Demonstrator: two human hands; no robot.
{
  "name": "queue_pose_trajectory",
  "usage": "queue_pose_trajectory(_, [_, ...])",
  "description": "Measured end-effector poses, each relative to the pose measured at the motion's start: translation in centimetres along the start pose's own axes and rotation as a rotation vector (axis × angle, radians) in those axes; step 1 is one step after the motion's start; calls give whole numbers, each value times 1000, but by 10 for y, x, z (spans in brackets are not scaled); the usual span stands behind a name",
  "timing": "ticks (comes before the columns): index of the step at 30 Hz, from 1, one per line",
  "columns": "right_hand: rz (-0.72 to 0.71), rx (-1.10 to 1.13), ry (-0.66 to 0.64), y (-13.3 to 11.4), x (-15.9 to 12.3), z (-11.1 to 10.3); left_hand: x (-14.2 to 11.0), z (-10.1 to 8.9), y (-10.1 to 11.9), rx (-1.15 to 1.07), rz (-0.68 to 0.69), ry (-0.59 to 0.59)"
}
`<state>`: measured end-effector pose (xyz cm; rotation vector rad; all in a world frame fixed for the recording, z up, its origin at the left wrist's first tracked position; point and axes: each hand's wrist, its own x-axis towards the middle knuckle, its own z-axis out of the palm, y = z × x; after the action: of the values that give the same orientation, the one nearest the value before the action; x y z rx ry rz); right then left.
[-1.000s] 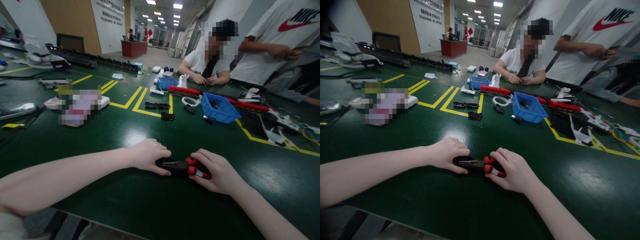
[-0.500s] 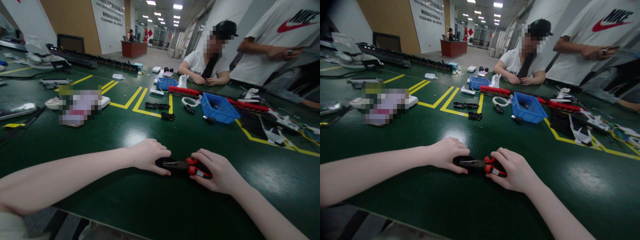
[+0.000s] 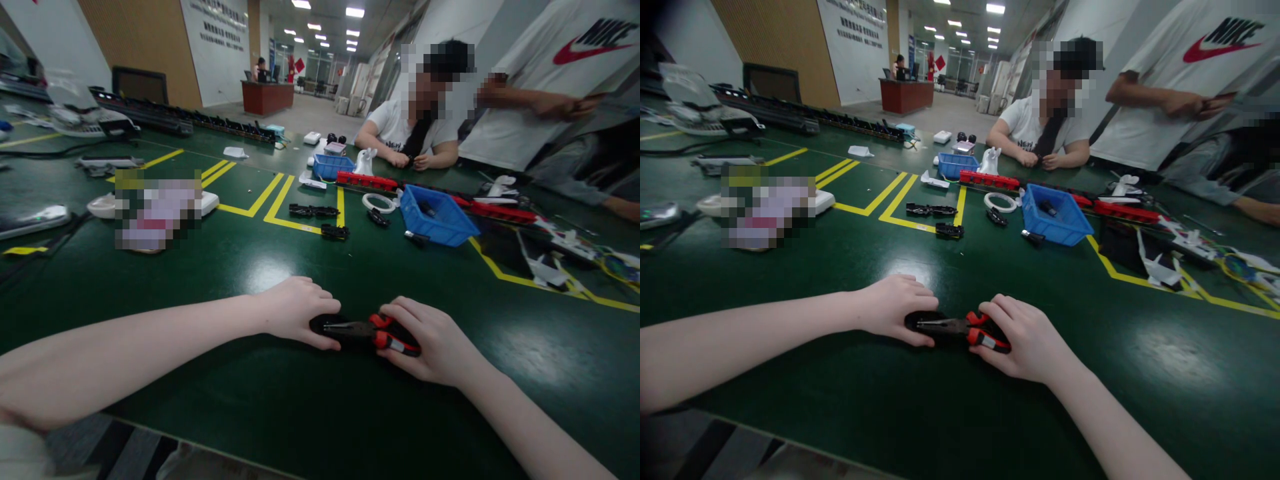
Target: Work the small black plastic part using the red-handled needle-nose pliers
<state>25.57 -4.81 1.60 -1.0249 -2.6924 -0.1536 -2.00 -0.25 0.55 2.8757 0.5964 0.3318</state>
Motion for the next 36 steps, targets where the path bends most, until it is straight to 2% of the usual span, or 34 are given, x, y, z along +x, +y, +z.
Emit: queue_pose_trajectory(36, [15, 8, -12, -2, 2, -3, -1, 2, -1, 1, 2, 15])
